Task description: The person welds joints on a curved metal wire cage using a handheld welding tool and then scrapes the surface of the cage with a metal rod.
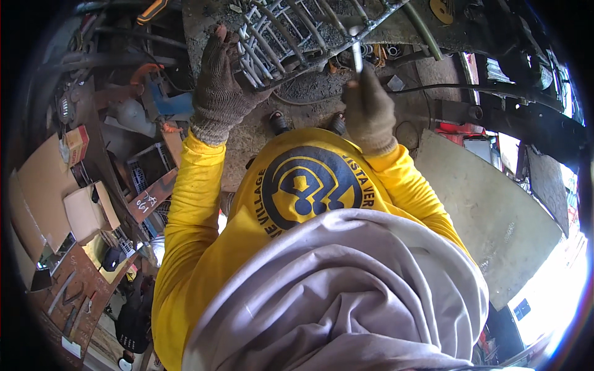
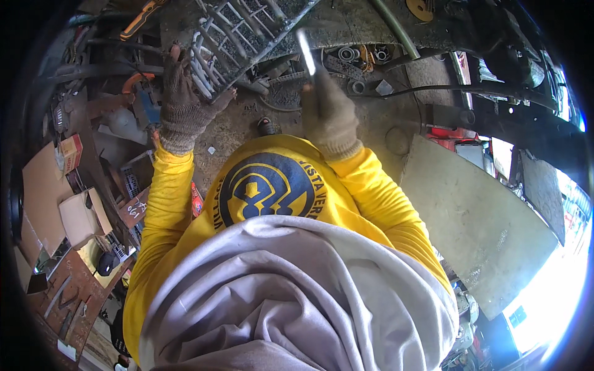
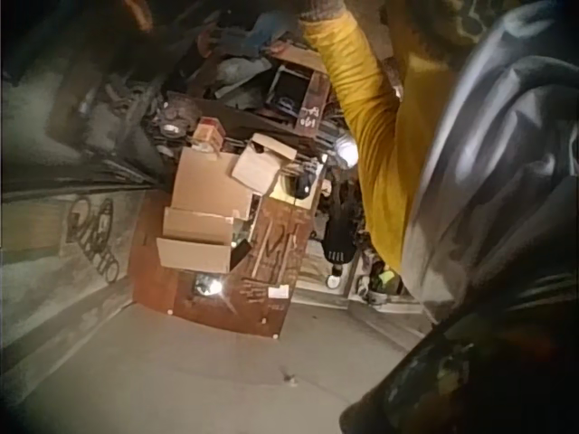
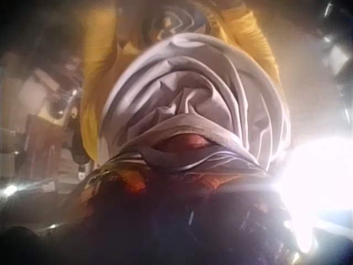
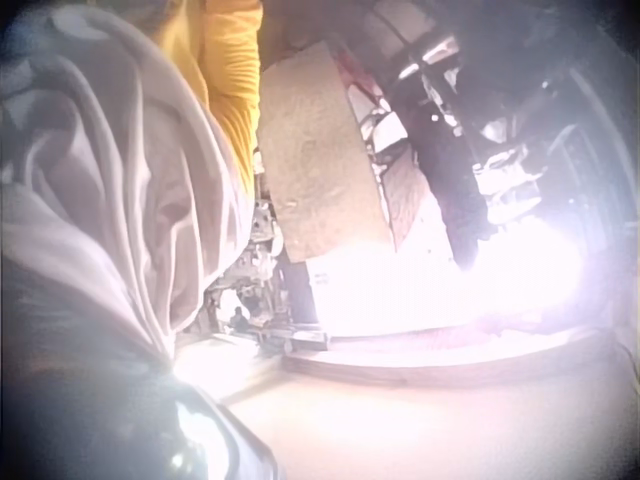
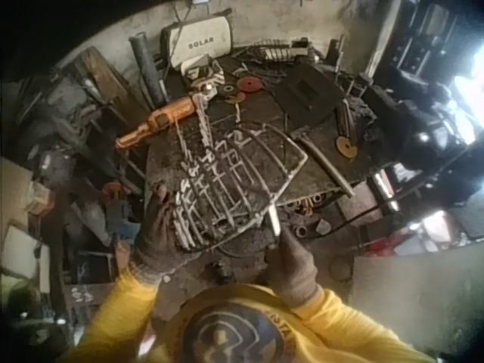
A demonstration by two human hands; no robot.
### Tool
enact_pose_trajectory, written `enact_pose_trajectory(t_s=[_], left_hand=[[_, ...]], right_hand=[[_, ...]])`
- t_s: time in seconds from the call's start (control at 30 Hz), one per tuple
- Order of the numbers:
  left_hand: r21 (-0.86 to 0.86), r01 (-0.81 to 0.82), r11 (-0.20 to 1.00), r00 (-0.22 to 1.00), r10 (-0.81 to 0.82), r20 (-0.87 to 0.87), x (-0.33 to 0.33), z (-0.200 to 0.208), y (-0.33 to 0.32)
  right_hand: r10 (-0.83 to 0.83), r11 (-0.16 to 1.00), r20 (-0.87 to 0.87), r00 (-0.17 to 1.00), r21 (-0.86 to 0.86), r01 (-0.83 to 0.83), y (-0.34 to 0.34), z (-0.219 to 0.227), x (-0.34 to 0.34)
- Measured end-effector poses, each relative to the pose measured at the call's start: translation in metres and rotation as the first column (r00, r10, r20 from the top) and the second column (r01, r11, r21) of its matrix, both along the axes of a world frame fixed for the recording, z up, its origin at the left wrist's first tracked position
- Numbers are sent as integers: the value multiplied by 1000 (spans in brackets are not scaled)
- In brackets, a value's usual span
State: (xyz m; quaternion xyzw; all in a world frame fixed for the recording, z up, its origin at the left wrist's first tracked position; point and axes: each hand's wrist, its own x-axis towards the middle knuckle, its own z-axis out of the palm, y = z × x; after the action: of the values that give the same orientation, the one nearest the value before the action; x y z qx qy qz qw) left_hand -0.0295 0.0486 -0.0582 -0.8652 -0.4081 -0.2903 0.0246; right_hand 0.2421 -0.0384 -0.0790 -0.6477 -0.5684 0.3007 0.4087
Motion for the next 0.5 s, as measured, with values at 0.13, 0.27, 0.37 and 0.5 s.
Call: enact_pose_trajectory(t_s=[0.13,0.27,0.37,0.5], left_hand=[[-13,-43,999,999,43,23,1,0,-4],[-81,-85,993,995,90,49,-2,0,-9],[-105,-77,992,997,79,13,-1,4,-10],[-75,-56,996,998,55,-8,-3,4,-9]], right_hand=[[62,998,185,981,-11,-61,8,-5,2],[-19,999,37,999,34,17,7,11,1],[-2,998,129,992,-56,10,7,7,0],[16,998,120,993,55,-23,7,22,1]])
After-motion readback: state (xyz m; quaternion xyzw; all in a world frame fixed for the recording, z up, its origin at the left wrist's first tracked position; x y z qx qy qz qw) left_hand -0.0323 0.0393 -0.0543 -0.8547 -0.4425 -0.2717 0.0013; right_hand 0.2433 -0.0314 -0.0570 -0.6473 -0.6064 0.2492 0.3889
